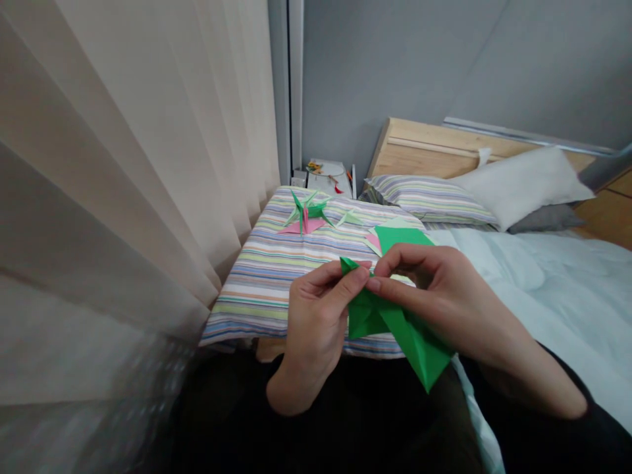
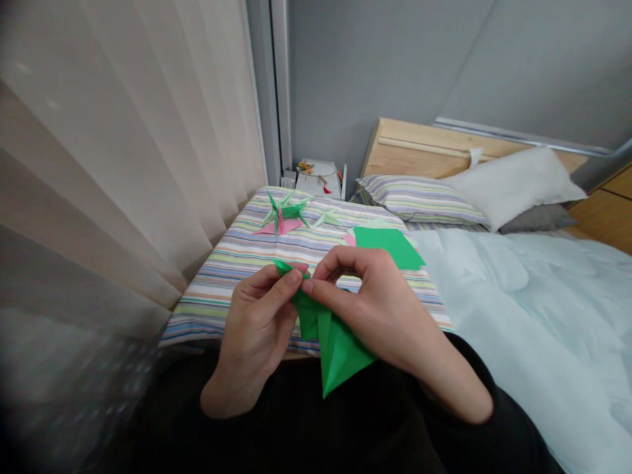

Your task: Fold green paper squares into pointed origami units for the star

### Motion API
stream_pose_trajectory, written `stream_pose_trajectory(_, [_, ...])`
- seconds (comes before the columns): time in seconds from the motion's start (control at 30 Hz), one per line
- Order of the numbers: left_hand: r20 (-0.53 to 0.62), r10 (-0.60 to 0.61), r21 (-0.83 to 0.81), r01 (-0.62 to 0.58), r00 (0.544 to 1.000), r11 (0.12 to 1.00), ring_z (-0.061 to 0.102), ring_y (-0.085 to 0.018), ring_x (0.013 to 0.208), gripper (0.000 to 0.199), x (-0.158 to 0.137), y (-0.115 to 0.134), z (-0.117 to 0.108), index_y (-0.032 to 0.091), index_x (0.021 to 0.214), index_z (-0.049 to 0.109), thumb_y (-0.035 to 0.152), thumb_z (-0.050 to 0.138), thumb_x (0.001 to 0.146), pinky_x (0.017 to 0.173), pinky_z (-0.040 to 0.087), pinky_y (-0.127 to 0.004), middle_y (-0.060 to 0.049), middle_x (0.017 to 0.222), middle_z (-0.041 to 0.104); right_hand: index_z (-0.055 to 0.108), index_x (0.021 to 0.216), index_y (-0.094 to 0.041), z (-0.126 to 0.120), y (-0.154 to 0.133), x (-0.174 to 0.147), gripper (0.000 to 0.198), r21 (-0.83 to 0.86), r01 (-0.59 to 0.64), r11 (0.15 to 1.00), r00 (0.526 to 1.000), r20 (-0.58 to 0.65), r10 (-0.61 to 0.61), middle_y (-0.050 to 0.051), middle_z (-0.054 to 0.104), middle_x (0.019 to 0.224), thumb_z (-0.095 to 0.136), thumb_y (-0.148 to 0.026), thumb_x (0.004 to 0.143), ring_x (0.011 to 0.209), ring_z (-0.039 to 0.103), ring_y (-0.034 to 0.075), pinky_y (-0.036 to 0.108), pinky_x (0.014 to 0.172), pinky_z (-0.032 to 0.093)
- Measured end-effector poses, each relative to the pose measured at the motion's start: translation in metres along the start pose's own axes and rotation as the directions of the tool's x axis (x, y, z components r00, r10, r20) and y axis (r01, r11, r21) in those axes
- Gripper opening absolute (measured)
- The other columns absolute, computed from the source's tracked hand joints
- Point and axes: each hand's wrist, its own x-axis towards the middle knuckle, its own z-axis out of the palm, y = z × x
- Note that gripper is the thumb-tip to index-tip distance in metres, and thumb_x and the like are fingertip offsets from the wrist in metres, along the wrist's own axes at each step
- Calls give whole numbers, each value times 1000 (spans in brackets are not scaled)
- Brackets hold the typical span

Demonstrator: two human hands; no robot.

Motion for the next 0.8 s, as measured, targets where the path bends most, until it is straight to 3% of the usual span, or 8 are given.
stream_pose_trajectory(0.23, [-29,50,-24,-51,998,998,69,-11,68,23,3,5,-3,21,70,82,33,100,61,71,56,-23,0,76,80,72,72,-21,-1,-14,-7,16,-169,40,985,998,-47,-49,-1,72,71,75,-28,86,70,66,17,29,72,52])
stream_pose_trajectory(0.4, [-34,50,-3,-50,998,999,69,-12,69,24,3,6,-3,20,71,81,34,98,64,71,55,-25,-1,76,79,71,68,-22,1,-21,-11,20,-233,39,972,996,-67,-56,0,72,67,74,-31,86,64,64,18,29,67,53])
stream_pose_trajectory(0.8, [-49,29,2,-29,998,1000,63,-9,62,25,0,8,-1,18,69,76,31,97,64,64,51,-21,2,67,71,73,73,-23,-1,-16,-12,11,-255,42,966,998,-31,-51,-2,74,71,73,-23,84,67,66,17,29,71,53])
